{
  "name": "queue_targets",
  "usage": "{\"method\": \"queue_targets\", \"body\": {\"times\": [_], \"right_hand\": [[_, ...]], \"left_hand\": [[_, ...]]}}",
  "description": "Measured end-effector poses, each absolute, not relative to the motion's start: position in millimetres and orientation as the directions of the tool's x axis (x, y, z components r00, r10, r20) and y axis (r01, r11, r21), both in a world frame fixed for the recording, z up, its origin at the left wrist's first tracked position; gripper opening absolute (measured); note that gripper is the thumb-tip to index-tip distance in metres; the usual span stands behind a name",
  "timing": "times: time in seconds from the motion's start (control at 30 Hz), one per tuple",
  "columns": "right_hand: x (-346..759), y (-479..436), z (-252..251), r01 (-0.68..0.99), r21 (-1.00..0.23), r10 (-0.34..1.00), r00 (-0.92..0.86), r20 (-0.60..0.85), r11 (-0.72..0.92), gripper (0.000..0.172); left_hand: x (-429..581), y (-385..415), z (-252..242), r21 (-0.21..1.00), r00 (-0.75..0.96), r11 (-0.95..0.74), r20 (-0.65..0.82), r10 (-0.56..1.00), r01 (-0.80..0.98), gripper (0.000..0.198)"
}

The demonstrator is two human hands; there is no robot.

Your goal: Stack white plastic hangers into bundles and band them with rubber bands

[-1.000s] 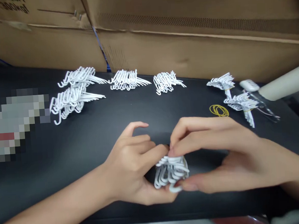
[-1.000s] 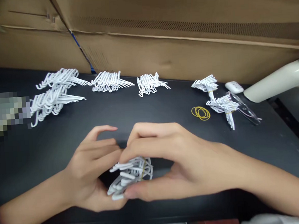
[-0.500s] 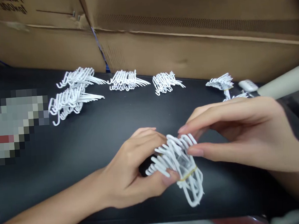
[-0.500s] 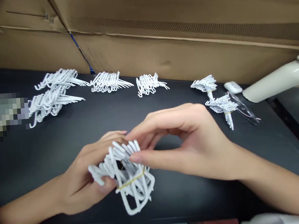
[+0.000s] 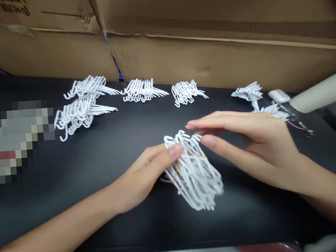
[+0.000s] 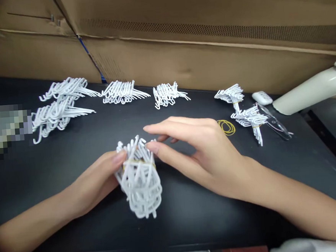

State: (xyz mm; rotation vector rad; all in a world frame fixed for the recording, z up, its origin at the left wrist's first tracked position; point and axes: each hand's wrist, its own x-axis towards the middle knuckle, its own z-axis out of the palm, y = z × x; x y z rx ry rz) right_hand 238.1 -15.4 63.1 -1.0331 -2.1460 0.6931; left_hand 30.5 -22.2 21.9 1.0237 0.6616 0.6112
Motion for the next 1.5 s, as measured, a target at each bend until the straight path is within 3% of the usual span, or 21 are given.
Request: {"method": "queue_targets", "body": {"times": [0.13,0.23,0.4,0.7,0.9,1.23,1.5], "right_hand": [[240.7,-13.3,65.8,0.479,-0.634,0.769,-0.554,0.319,0.608,0.04],[242.7,-11.2,65.7,0.49,-0.61,0.738,-0.628,0.247,0.622,0.055],[245.1,-8.9,63.2,0.5,-0.646,0.741,-0.653,0.156,0.576,0.039],[247.2,-9.4,67.4,0.496,-0.672,0.741,-0.662,0.119,0.55,0.036],[249.1,-12.9,64.8,0.488,-0.643,0.712,-0.69,0.13,0.59,0.045],[247.4,-11.8,69.5,0.489,-0.652,0.694,-0.716,0.079,0.58,0.035],[248.9,-10.4,69.9,0.473,-0.756,0.731,-0.682,0.011,0.453,0.024]], "left_hand": [[36.3,-20.8,21.1,0.836,0.515,0.526,-0.386,0.765,-0.154,0.036],[36.9,-20.6,22.7,0.813,0.483,0.559,-0.429,0.764,-0.161,0.038],[34.1,-17.2,25.4,0.827,0.51,0.539,-0.398,0.762,-0.16,0.035],[29.1,-18.1,17.6,0.914,0.59,0.392,-0.259,0.765,-0.107,0.029],[26.6,-20.4,20.3,0.959,0.606,0.282,-0.23,0.762,0.009,0.028],[30.2,-22.7,23.9,0.985,0.593,0.165,-0.161,0.789,0.049,0.025],[32.4,-23.2,25.1,0.969,0.641,0.246,-0.189,0.743,0.001,0.028]]}}
